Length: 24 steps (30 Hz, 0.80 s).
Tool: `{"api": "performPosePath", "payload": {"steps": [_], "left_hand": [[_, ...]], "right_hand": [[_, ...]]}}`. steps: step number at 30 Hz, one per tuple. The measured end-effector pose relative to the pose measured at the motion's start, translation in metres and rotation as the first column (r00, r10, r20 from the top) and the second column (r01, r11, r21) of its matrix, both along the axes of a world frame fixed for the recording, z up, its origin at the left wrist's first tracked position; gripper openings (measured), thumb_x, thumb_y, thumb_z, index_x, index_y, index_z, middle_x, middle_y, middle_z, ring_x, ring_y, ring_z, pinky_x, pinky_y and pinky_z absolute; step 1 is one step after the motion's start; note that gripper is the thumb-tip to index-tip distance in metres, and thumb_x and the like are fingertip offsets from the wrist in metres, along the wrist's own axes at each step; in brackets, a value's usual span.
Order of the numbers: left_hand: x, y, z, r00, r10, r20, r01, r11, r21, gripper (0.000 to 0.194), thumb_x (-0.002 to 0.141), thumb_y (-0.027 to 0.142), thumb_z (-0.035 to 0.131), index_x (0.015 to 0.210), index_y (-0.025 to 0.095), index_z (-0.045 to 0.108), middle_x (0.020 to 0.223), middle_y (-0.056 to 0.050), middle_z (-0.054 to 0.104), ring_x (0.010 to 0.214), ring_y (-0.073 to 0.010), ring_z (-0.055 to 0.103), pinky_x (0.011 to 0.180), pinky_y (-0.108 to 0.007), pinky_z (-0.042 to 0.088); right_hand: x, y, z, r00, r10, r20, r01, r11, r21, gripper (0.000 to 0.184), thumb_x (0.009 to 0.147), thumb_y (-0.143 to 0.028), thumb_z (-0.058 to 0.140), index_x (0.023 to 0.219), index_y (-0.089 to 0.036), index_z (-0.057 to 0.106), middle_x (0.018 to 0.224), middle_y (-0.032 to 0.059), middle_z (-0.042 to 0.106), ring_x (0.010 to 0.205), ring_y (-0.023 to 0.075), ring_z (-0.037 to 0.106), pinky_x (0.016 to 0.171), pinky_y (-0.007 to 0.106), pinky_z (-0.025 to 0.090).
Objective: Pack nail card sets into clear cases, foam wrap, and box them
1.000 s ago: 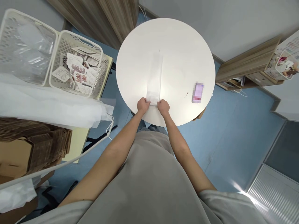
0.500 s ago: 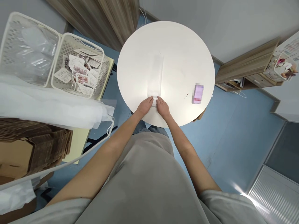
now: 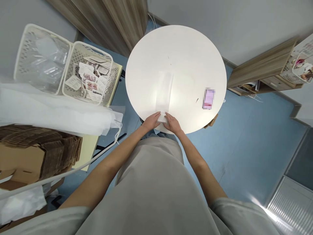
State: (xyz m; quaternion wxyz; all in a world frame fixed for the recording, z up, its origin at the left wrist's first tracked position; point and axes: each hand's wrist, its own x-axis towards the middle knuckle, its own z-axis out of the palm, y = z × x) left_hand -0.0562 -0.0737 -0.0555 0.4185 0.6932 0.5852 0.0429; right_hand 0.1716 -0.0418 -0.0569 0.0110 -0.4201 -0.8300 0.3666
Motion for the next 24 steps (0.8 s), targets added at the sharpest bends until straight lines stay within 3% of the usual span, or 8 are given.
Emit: {"api": "performPosePath", "payload": {"steps": [5, 9, 12, 15, 18, 20, 22, 24], "left_hand": [[-0.001, 0.006, 0.0, 0.98, 0.199, -0.002, -0.199, 0.979, -0.051, 0.059, 0.097, 0.028, 0.062, 0.155, 0.016, 0.062, 0.163, -0.012, 0.061, 0.15, -0.0315, 0.058, 0.128, -0.043, 0.045], [-0.004, 0.03, -0.001, 0.929, 0.367, -0.039, -0.369, 0.922, -0.116, 0.04, 0.102, 0.046, 0.063, 0.126, 0.018, 0.079, 0.125, -0.012, 0.082, 0.119, -0.033, 0.074, 0.106, -0.04, 0.056], [-0.004, 0.045, -0.003, 0.899, 0.423, -0.115, -0.437, 0.887, -0.152, 0.037, 0.103, 0.052, 0.063, 0.097, 0.019, 0.079, 0.101, -0.013, 0.082, 0.099, -0.0313, 0.074, 0.087, -0.037, 0.056], [0.002, 0.053, -0.004, 0.87, 0.456, -0.188, -0.484, 0.862, -0.152, 0.031, 0.103, 0.045, 0.063, 0.088, 0.02, 0.073, 0.098, -0.013, 0.079, 0.098, -0.0312, 0.073, 0.087, -0.039, 0.054], [0.009, 0.057, -0.004, 0.831, 0.507, -0.23, -0.547, 0.821, -0.163, 0.021, 0.103, 0.039, 0.065, 0.103, 0.019, 0.072, 0.109, -0.015, 0.077, 0.107, -0.0337, 0.072, 0.093, -0.043, 0.056], [0.013, 0.059, -0.004, 0.804, 0.543, -0.242, -0.577, 0.811, -0.098, 0.03, 0.101, 0.035, 0.069, 0.125, 0.017, 0.069, 0.129, -0.019, 0.073, 0.121, -0.0368, 0.068, 0.1, -0.048, 0.057], [0.015, 0.062, -0.005, 0.833, 0.51, -0.214, -0.519, 0.855, 0.016, 0.045, 0.1, 0.028, 0.068, 0.143, 0.014, 0.061, 0.151, -0.023, 0.062, 0.14, -0.0391, 0.06, 0.112, -0.053, 0.053], [0.016, 0.066, -0.008, 0.917, 0.371, -0.148, -0.361, 0.928, 0.09, 0.049, 0.103, 0.02, 0.058, 0.152, 0.013, 0.057, 0.164, -0.023, 0.054, 0.154, -0.0376, 0.049, 0.124, -0.054, 0.045]], "right_hand": [[0.002, 0.004, 0.003, 0.992, -0.12, -0.024, 0.119, 0.991, -0.059, 0.049, 0.113, -0.043, 0.052, 0.154, -0.017, 0.059, 0.165, 0.0165, 0.058, 0.15, 0.0304, 0.06, 0.121, 0.048, 0.054], [-0.009, 0.025, 0.004, 0.965, -0.258, 0.046, 0.262, 0.956, -0.134, 0.046, 0.117, -0.046, 0.043, 0.148, -0.018, 0.063, 0.138, 0.0146, 0.076, 0.122, 0.0293, 0.075, 0.105, 0.043, 0.06], [-0.021, 0.04, 0.002, 0.929, -0.358, 0.096, 0.368, 0.921, -0.126, 0.04, 0.116, -0.045, 0.046, 0.132, -0.017, 0.07, 0.128, 0.0142, 0.076, 0.103, 0.0254, 0.077, 0.096, 0.038, 0.061], [-0.033, 0.051, 0.0, 0.879, -0.445, 0.172, 0.466, 0.878, -0.112, 0.03, 0.113, -0.039, 0.054, 0.127, -0.017, 0.07, 0.126, 0.0138, 0.073, 0.099, 0.0229, 0.075, 0.093, 0.036, 0.061], [-0.042, 0.06, 0.001, 0.827, -0.501, 0.257, 0.535, 0.84, -0.086, 0.034, 0.11, -0.034, 0.061, 0.139, -0.017, 0.063, 0.13, 0.0153, 0.07, 0.11, 0.026, 0.073, 0.096, 0.04, 0.061], [-0.046, 0.065, 0.002, 0.833, -0.487, 0.264, 0.513, 0.857, -0.039, 0.044, 0.107, -0.03, 0.063, 0.149, -0.016, 0.057, 0.141, 0.019, 0.065, 0.124, 0.03, 0.068, 0.102, 0.044, 0.061], [-0.048, 0.07, 0.003, 0.888, -0.403, 0.22, 0.411, 0.912, 0.014, 0.052, 0.105, -0.022, 0.062, 0.156, -0.015, 0.053, 0.156, 0.0224, 0.057, 0.143, 0.0334, 0.058, 0.114, 0.05, 0.056], [-0.048, 0.076, 0.002, 0.952, -0.262, 0.161, 0.259, 0.965, 0.042, 0.056, 0.104, -0.014, 0.056, 0.16, -0.014, 0.051, 0.168, 0.021, 0.049, 0.158, 0.0326, 0.044, 0.127, 0.053, 0.046]]}}
